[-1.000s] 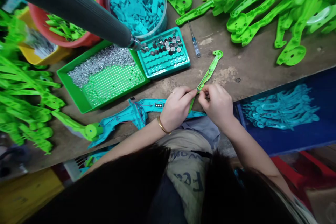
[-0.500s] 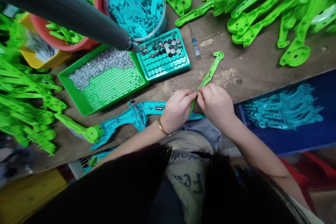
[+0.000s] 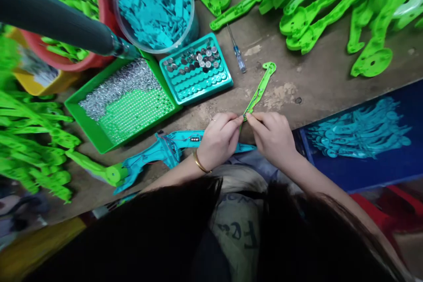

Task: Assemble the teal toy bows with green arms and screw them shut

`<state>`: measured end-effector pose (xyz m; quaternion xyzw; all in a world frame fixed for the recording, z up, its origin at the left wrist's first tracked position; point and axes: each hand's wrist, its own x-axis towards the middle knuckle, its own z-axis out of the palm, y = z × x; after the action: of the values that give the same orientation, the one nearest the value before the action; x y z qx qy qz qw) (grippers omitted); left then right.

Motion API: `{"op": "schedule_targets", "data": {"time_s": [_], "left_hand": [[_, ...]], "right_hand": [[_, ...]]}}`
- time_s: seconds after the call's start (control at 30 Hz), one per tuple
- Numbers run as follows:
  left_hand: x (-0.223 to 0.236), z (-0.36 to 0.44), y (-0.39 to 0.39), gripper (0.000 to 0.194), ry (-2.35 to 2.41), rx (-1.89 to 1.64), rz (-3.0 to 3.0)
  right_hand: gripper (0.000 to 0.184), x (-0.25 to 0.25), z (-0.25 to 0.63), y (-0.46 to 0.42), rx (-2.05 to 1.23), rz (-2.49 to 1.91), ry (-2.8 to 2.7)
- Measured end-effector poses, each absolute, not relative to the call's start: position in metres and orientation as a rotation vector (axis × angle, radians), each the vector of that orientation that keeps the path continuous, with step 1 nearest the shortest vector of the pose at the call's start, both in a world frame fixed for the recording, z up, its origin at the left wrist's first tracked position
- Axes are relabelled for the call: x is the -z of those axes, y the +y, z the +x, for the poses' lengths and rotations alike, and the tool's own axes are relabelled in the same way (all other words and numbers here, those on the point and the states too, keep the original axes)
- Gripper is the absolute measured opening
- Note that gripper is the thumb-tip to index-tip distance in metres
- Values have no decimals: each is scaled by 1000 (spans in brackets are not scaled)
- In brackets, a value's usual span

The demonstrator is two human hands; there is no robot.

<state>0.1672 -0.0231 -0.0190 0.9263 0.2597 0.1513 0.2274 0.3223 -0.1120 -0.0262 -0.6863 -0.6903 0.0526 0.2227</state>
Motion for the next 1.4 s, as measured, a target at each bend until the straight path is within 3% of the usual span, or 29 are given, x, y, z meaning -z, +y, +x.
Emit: {"op": "schedule_targets", "data": {"time_s": [0.67,0.93,1.4], "left_hand": [[22,165,-23,28,668,-443,2577],[16,168,-25,29,737,-359,2632],[-6,153,-37,18,1036,-287,2650]], "right_hand": [[17,32,350,-85,-81,-2024,-1796],[28,25,350,-101,42,-2010,-1931],[16,21,335,-94,-87,-1624,-1981]]}}
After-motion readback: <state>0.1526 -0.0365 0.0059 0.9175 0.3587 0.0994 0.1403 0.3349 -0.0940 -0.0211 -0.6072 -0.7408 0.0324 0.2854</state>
